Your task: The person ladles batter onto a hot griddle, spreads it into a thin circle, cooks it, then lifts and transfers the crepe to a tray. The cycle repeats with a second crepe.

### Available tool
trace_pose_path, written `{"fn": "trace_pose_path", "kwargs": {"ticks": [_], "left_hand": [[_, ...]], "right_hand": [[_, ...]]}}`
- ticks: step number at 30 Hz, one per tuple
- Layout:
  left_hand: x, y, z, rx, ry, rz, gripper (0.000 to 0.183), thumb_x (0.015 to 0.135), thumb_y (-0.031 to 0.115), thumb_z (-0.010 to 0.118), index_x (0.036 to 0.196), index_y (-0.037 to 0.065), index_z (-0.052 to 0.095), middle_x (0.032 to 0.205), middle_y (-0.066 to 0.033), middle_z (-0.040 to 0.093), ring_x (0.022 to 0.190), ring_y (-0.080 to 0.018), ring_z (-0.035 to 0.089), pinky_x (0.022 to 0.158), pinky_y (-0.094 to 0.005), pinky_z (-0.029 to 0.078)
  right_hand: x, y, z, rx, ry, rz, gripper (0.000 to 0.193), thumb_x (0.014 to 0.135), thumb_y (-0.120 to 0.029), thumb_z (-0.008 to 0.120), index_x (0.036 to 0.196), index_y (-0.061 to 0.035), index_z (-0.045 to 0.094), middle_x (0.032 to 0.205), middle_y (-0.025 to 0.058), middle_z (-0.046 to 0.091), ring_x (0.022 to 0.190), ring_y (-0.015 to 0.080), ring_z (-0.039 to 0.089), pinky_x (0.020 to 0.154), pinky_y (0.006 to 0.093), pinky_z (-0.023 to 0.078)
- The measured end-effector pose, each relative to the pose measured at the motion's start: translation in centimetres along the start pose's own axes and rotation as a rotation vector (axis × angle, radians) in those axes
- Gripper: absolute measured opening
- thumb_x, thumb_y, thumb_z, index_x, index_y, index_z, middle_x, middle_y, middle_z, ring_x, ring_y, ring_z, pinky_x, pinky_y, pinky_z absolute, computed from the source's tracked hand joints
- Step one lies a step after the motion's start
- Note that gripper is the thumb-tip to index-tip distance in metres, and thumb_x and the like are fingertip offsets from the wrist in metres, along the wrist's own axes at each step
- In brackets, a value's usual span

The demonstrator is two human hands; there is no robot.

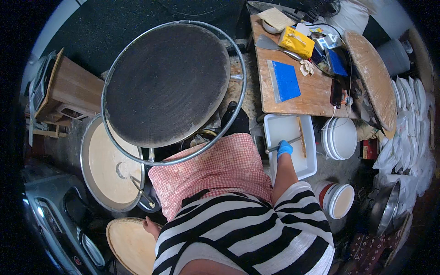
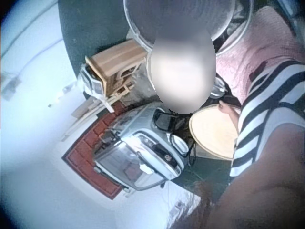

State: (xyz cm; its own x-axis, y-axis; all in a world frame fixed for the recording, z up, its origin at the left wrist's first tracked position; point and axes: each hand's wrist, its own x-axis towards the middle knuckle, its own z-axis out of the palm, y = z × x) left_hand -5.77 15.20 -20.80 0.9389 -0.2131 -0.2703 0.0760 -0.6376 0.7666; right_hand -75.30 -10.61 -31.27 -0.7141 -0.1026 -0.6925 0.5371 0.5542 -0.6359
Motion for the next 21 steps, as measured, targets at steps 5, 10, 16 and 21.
{"fn": "trace_pose_path", "kwargs": {"ticks": [5, 10, 16, 21], "left_hand": [[1.0, 1.5, 0.9, -0.023, 0.038, 0.135, 0.047, 0.085, 0.020, 0.059, 0.120, -0.008, 0.045, 0.119, -0.0171, 0.051, 0.107, -0.0247, 0.048, 0.093, -0.0340, 0.038], [4.4, 4.2, 2.4, -0.129, -0.087, 0.324, 0.047, 0.085, 0.020, 0.060, 0.118, -0.010, 0.046, 0.115, -0.0208, 0.052, 0.102, -0.0265, 0.052, 0.089, -0.0350, 0.042], [5.0, 6.4, 5.2, 0.546, -0.055, 0.356, 0.059, 0.069, 0.040, 0.071, 0.108, -0.003, 0.058, 0.115, -0.0231, 0.054, 0.103, -0.0365, 0.054, 0.089, -0.0422, 0.042], [4.1, 8.2, 7.6, 0.646, -0.338, -0.053, 0.057, 0.074, 0.035, 0.063, 0.121, 0.007, 0.047, 0.109, -0.0182, 0.059, 0.103, -0.0333, 0.056, 0.088, -0.0417, 0.044]], "right_hand": [[-3.7, -1.9, -5.8, -0.059, -0.234, -0.003, 0.016, 0.077, -0.020, 0.057, 0.069, -0.0072, 0.055, 0.060, 0.0057, 0.052, 0.048, 0.0178, 0.047, 0.045, 0.0306, 0.039], [-10.5, -0.3, -8.2, -0.032, -0.264, -0.219, 0.016, 0.079, -0.018, 0.057, 0.069, -0.0080, 0.051, 0.057, 0.0040, 0.050, 0.047, 0.0163, 0.046, 0.044, 0.0291, 0.038], [-13.3, 0.2, -8.5, -0.208, -0.415, -0.004, 0.011, 0.082, -0.030, 0.054, 0.080, -0.0191, 0.053, 0.070, -0.0032, 0.051, 0.064, 0.0129, 0.045, 0.059, 0.0275, 0.037], [-4.5, 0.5, -8.4, -0.292, -0.592, 0.074, 0.027, 0.090, -0.027, 0.042, 0.065, -0.0217, 0.049, 0.055, -0.0049, 0.048, 0.048, 0.0094, 0.042, 0.048, 0.0258, 0.034]]}}
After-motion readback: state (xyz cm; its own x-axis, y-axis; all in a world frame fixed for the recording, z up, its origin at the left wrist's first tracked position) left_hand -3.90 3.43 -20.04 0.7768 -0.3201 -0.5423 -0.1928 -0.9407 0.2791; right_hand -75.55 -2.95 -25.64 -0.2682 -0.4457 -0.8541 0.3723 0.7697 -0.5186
